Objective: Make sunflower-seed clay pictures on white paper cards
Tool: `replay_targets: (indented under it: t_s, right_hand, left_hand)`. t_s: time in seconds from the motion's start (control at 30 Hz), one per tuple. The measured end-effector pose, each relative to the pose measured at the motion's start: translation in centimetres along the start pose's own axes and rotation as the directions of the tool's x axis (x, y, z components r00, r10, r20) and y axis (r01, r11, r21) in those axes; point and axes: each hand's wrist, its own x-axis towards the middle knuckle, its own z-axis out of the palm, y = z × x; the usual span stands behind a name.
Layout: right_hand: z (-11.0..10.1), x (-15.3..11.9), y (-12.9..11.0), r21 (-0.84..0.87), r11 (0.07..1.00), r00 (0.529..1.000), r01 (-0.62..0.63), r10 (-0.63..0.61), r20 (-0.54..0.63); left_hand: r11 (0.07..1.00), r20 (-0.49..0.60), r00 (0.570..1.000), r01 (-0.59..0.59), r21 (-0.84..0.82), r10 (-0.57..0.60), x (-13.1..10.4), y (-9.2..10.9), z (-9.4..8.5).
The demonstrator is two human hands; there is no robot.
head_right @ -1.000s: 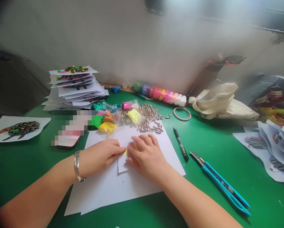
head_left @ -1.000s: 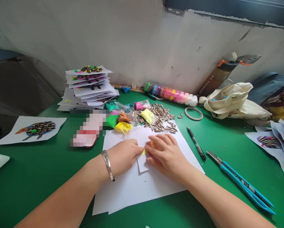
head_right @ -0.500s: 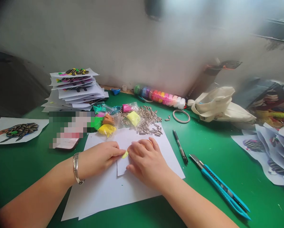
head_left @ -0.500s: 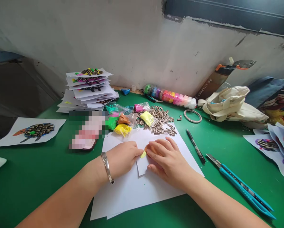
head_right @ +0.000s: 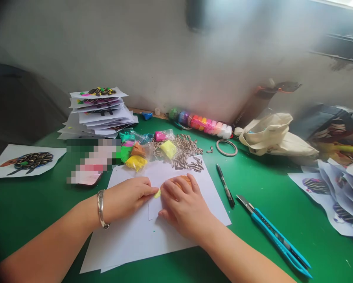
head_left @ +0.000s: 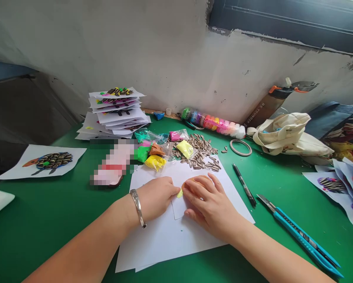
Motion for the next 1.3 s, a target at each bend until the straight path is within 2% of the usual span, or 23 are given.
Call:
replay_targets:
  t_s: [0.17,0.37,0.53,0.7,0.97,1.13,1.3]
  right_hand:
    - [0.42,-0.64,0.21,-0.010,0.998,0.995,-0.067,0.066,-0.075]
    - [0.39,-0.59,0.08,-0.048,0.998,0.999,-0.031,0.029,-0.045]
    - [0.13,-0.88,0.00,-0.074,0.997,0.994,-0.012,0.004,-0.113]
    - [0.05,-0.74,-0.25,-0.027,1.000,0.999,-0.004,0.003,-0.054]
    - [0.30,-0.62,0.22,0.006,0.999,0.995,-0.039,0.039,-0.090]
    - [0.23,-0.36,0.25,0.015,0.999,0.999,-0.042,0.042,-0.029]
    - [0.30,-0.57,0.36,0.002,0.999,0.997,-0.048,0.048,-0.053]
  left_hand:
    - [1.000,0.005,1.000,-0.017,-0.017,0.017,0.04,0.04,-0.15]
    - [1.000,-0.006,1.000,-0.020,-0.005,0.020,0.09,-0.09,-0.06]
    - [1.000,-0.010,1.000,-0.025,0.003,0.025,-0.01,-0.26,0.20]
    - [1.000,0.002,1.000,-0.018,0.018,0.018,-0.06,-0.21,0.21]
    - [1.000,0.014,1.000,-0.019,0.020,0.019,0.15,0.01,-0.07]
    - [1.000,0.007,1.000,-0.014,0.017,0.014,0.03,-0.03,0.01]
    - [1.000,0.009,1.000,-0.004,0.006,0.004,0.01,-0.12,0.12]
